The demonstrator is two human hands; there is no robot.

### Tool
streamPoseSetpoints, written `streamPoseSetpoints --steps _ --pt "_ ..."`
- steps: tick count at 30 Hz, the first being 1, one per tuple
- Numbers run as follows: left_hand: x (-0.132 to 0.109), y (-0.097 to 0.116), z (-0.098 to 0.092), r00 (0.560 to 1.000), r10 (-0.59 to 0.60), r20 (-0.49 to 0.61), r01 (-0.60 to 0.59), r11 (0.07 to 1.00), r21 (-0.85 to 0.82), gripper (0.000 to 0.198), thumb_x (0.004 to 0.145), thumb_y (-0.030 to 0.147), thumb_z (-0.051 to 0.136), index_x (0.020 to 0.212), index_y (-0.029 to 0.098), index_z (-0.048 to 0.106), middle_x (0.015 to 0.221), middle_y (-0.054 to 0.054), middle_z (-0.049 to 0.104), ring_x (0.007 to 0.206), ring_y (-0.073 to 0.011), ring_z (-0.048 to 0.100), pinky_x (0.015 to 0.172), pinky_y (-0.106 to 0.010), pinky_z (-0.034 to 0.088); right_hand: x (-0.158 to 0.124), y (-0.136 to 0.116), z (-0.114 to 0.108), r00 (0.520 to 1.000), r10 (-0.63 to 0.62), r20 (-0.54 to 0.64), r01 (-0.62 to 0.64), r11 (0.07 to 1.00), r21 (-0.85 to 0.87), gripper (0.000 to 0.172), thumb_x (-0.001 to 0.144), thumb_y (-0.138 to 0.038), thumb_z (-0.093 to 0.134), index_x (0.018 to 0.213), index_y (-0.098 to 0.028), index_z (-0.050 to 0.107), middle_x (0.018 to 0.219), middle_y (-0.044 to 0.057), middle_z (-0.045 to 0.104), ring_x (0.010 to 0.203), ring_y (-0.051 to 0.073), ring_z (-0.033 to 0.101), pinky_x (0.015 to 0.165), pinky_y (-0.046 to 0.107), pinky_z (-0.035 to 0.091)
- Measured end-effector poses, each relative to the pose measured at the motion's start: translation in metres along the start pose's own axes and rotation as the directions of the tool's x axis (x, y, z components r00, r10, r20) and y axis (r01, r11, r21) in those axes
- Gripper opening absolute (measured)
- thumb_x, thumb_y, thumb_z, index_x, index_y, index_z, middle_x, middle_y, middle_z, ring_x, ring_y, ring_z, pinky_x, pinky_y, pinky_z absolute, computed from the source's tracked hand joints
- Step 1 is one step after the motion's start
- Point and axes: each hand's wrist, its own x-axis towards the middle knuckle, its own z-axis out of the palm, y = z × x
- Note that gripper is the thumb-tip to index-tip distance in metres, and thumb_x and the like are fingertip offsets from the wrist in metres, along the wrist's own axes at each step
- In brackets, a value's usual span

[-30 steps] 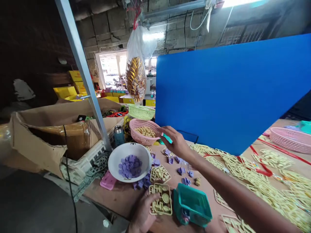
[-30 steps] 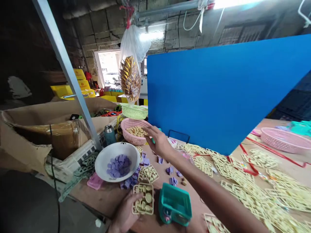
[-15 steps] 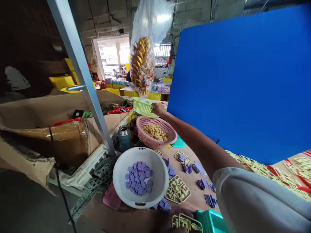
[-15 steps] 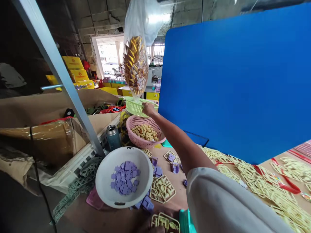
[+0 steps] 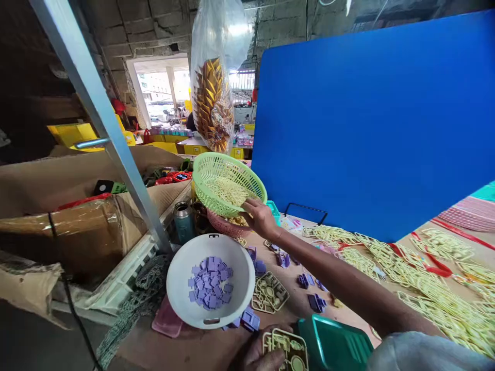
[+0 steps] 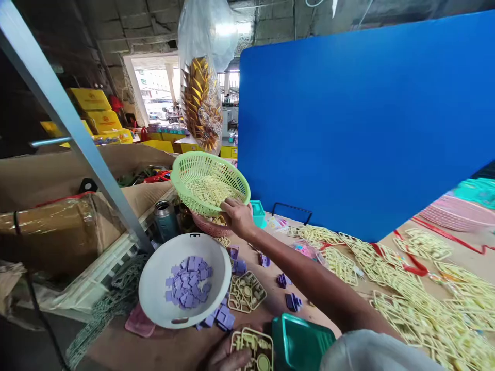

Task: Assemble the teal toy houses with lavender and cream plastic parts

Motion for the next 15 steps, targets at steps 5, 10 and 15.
streamPoseSetpoints --steps 5,10,15 --pt "-0.008 0.007 0.014 0.996 -0.014 -0.087 0.007 0.997 -0.082 0.062 0.07 0.051 0.093 0.123 0.024 0.079 0.117 -0.011 0.081 0.112 -0.0385 0.078 0.105 -0.05 0.055 -0.009 0.005 -0.01 0.993 0.0 0.116 -0.037 0.948 0.316 0.026 0.107 -0.038 0.055 0.095 -0.017 0.065 0.094 0.009 0.07 0.086 0.019 0.062 0.075 0.028 0.045" --pt "-0.014 0.011 0.018 0.978 -0.038 -0.205 0.02 0.996 -0.092 0.079 0.07 0.049 0.095 0.139 0.022 0.071 0.119 -0.015 0.081 0.107 -0.0374 0.079 0.098 -0.047 0.06 0.024 0.037 -0.013 0.923 0.258 0.286 -0.374 0.78 0.503 0.042 0.111 -0.048 0.043 0.114 -0.016 0.071 0.102 0.008 0.077 0.089 0.017 0.073 0.076 0.025 0.055" --pt "-0.016 0.011 0.016 0.964 -0.055 -0.261 0.028 0.994 -0.106 0.066 0.072 0.043 0.096 0.131 0.022 0.074 0.122 -0.014 0.079 0.117 -0.0396 0.075 0.096 -0.047 0.062 0.058 0.075 0.012 0.849 0.358 0.39 -0.485 0.821 0.302 0.027 0.103 -0.036 0.065 0.1 -0.011 0.076 0.097 0.009 0.078 0.093 0.02 0.075 0.083 0.028 0.057"
